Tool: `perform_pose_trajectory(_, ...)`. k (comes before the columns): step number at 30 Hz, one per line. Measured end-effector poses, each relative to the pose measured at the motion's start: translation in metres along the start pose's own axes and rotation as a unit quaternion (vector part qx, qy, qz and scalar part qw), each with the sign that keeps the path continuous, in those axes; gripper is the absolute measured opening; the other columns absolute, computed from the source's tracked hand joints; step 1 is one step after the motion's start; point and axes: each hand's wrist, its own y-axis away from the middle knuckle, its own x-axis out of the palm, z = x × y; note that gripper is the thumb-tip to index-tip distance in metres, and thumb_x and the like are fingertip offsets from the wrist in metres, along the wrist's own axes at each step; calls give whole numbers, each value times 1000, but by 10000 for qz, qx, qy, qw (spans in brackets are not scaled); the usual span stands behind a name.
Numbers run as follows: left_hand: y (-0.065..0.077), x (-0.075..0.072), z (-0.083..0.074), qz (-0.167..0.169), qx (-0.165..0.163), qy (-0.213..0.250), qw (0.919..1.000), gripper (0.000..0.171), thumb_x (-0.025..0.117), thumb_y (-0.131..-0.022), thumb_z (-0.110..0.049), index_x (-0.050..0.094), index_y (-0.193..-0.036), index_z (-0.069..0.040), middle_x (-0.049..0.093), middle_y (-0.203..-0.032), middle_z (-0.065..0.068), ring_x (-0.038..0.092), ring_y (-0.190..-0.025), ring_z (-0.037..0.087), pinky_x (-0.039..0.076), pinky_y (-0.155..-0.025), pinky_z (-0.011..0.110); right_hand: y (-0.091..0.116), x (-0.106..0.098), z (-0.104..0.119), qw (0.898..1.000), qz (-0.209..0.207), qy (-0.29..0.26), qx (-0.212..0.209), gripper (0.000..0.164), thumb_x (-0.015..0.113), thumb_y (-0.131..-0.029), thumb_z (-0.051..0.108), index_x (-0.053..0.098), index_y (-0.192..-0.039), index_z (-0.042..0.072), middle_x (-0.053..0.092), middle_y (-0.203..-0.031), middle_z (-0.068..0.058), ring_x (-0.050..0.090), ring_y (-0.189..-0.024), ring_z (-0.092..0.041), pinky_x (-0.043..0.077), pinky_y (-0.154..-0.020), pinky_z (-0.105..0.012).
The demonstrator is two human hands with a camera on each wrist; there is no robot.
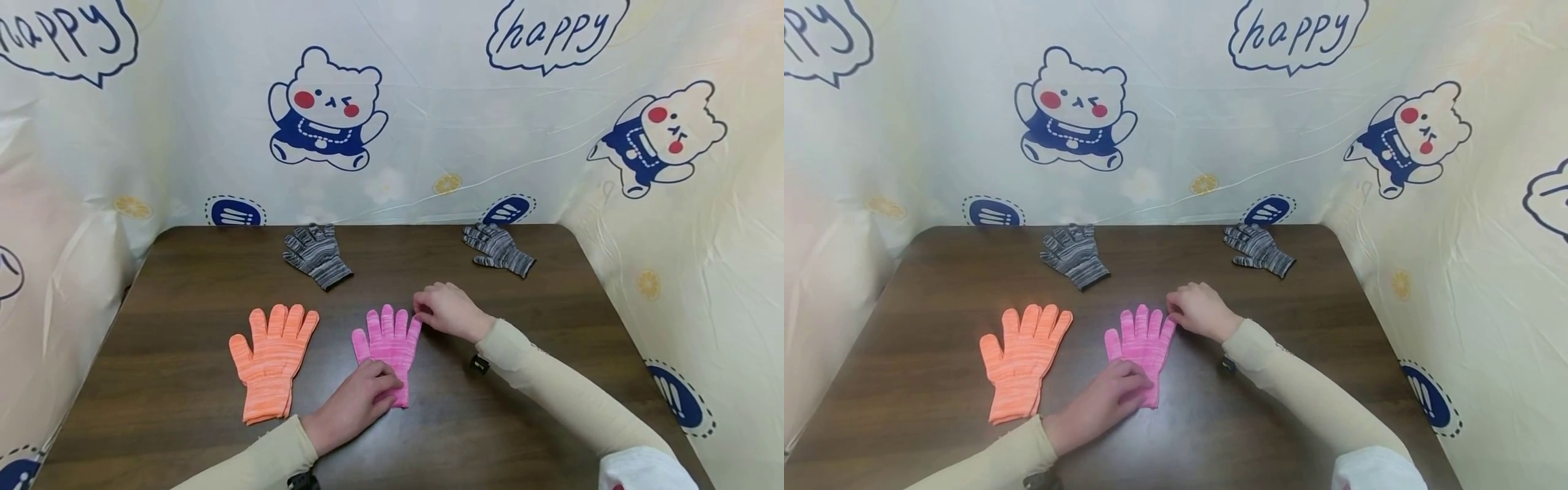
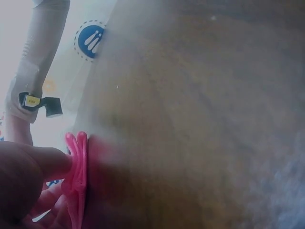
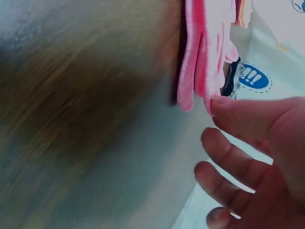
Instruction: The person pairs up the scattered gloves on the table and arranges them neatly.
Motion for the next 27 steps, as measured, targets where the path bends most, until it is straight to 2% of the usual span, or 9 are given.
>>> perform_pose_trajectory(6, 0, 0, 0, 66, -57, -24, 10000, 17, 67, -87, -21, 70, -104, -20, 54, -100, -10, 47, -93, 5, 43, -80, 24, -2, -2, -3, 9983, 368, -410, 197, 10, 67, -86, 24, 60, -79, 21, 52, -68, 10, 48, -62, -9, 43, -59, -25)
perform_pose_trajectory(9, 0, -1, 0, 54, 136, -109, 9998, 19, 66, -88, -20, 71, -106, -21, 53, -99, -10, 47, -92, 6, 43, -78, 24, -3, 2, -7, 9972, 461, -524, 283, 10, 67, -86, 23, 60, -79, 19, 52, -68, 9, 48, -61, -10, 43, -58, -27)
perform_pose_trajectory(13, 0, -3, 0, 110, 434, -195, 9988, 22, 65, -89, -18, 71, -109, -24, 52, -100, -8, 47, -93, 9, 43, -78, 24, -6, 11, -11, 9974, 388, -493, 353, 9, 66, -87, 22, 60, -81, 18, 53, -68, 8, 48, -61, -10, 42, -58, -28)
perform_pose_trajectory(17, 0, -4, 0, 290, 336, -176, 9989, 24, 64, -89, -18, 70, -111, -27, 51, -102, -8, 46, -95, 10, 43, -79, 25, -8, 12, -10, 9984, 270, -387, 320, 9, 66, -87, 22, 59, -82, 18, 54, -69, 8, 48, -61, -10, 42, -59, -28)
perform_pose_trajectory(20, 0, -4, -1, 391, 195, -134, 9990, 24, 64, -89, -18, 70, -111, -28, 51, -103, -8, 45, -96, 9, 42, -80, 25, -10, 10, -9, 9980, 254, -502, 298, 9, 66, -87, 22, 59, -82, 19, 54, -70, 8, 49, -63, -11, 43, -61, -28)
perform_pose_trajectory(23, 0, -4, -1, 420, 138, -110, 9990, 24, 64, -89, -18, 70, -111, -27, 51, -104, -8, 45, -96, 10, 43, -80, 26, -11, 10, -9, 9970, 408, -556, 342, 10, 66, -87, 24, 59, -82, 20, 54, -70, 8, 49, -64, -11, 44, -61, -28)
perform_pose_trajectory(27, 0, -3, -1, 403, 159, -81, 9990, 24, 64, -89, -18, 70, -111, -26, 51, -104, -7, 46, -97, 11, 43, -81, 26, -11, 13, -9, 9961, 698, -330, 429, 13, 66, -86, 32, 59, -87, 20, 53, -73, 8, 48, -65, -11, 43, -61, -27)
